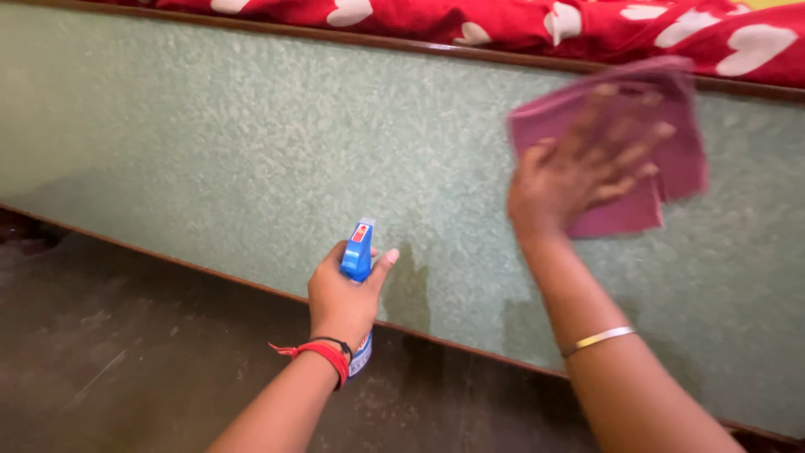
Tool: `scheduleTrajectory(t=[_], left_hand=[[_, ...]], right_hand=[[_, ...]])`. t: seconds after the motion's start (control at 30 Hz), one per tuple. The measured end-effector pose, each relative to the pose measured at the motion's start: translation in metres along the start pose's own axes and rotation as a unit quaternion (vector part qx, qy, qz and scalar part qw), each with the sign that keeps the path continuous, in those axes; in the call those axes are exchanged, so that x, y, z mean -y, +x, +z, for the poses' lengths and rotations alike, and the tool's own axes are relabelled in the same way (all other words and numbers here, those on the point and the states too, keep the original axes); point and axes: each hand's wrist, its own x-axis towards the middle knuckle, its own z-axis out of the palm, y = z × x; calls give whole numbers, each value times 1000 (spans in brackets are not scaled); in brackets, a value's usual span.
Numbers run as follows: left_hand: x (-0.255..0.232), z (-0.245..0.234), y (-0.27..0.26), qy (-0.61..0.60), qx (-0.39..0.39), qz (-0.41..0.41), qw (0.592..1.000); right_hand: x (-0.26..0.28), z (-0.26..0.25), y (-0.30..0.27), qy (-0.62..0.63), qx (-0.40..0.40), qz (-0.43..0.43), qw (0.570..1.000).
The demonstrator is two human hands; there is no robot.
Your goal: The person sprays a cleaning solution onto the side panel of a bed frame and wipes it with a pink cloth. They repeatedly spray and wipe the same area, moving along the length of the panel.
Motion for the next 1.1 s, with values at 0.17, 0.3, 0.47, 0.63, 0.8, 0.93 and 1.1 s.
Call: scheduleTrajectory(t=[0.17, 0.3, 0.47, 0.63, 0.8, 0.93, 1.1], left_hand=[[5, -4, 1, 4, -6, -8, 1000], [11, -9, 3, -3, -15, -12, 1000], [15, -18, 7, -12, -23, 6, 1000], [8, -17, 1, 4, -19, 8, 1000], [-8, -6, -9, -28, -6, 20, 999], [-24, -1, -21, -62, 0, 39, 997], [-43, -1, -33, -111, 2, 40, 993]], right_hand=[[62, 22, -47, 93, 9, -265, 960], [90, 57, -118, 78, 279, -405, 867], [53, 70, -151, 171, 243, -501, 813], [9, 51, -88, 94, 151, -450, 875], [-95, -1, -29, -38, 2, -361, 932], [-183, -41, -12, -91, 46, -208, 973], [-245, -76, -19, -43, 58, 142, 987]])
